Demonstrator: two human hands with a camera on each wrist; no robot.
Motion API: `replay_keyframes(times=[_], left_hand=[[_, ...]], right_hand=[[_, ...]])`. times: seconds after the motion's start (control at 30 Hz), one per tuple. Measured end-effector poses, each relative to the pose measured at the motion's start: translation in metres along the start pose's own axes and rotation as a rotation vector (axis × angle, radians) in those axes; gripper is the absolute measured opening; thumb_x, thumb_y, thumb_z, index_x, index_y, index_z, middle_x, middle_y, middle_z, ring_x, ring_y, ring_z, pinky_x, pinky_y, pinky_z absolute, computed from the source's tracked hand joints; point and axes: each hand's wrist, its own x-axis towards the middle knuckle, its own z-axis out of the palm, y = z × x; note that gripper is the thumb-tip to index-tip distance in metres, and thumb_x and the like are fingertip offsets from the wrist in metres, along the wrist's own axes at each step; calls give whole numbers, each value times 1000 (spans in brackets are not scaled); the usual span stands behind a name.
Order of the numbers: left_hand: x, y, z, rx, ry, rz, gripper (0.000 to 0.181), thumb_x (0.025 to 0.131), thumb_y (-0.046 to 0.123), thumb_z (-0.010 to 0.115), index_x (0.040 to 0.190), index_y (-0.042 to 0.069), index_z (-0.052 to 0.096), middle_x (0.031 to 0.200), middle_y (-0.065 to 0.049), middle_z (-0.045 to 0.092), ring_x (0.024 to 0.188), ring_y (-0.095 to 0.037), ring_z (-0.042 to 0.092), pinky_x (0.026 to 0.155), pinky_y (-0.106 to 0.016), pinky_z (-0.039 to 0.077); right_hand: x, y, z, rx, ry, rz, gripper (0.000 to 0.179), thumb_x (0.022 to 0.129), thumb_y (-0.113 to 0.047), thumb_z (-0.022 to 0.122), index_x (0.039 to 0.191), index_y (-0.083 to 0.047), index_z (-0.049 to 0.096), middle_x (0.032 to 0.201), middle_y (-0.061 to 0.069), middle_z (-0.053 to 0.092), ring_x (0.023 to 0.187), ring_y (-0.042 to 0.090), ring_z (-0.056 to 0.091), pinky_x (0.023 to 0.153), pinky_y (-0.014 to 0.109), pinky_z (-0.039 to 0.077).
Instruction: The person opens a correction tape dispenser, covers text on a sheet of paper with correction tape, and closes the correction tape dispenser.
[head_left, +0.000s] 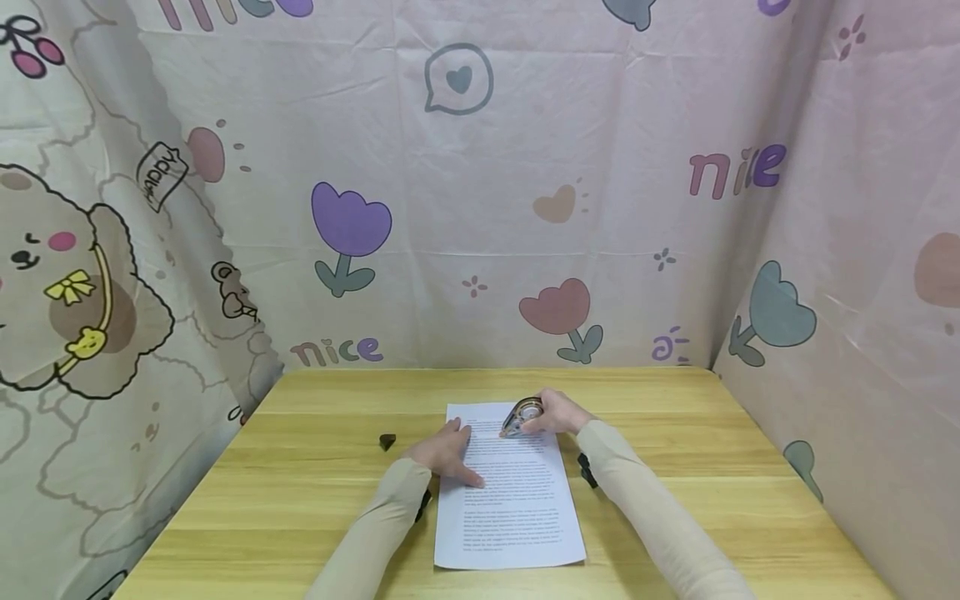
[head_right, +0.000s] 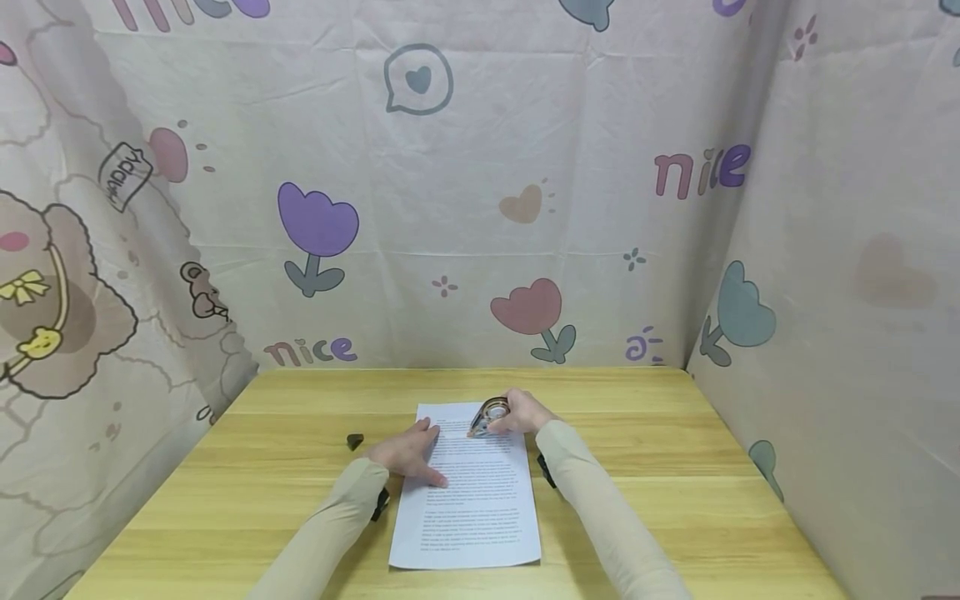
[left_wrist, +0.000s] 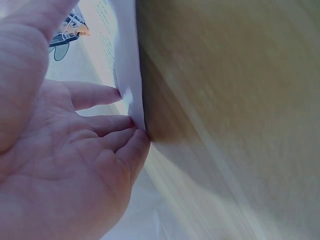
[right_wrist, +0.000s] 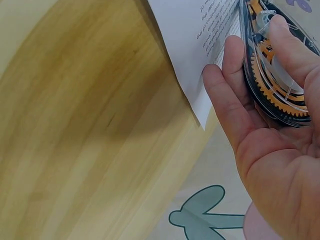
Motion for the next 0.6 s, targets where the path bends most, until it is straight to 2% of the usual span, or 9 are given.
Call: replay_keyframes(times=[0.3,0.6], left_hand=[[-2,0,0,-3,-2,1,111,70,52,84,150,-4,32,159,-27,21,149,-39,20,121,-51,24],[-3,1,-1,-17,4,4,110,70,50,84,150,-4,32,159,-27,21,149,-39,20,121,-52,23]], right_hand=[[-1,2,0,14,-4,1,33,77,-11,82,103,2,67,86,5,70,75,15,61,67,25,52],[-2,0,-2,24,-6,10,36,77,-12,82,105,3,65,88,7,70,77,15,62,71,26,54]])
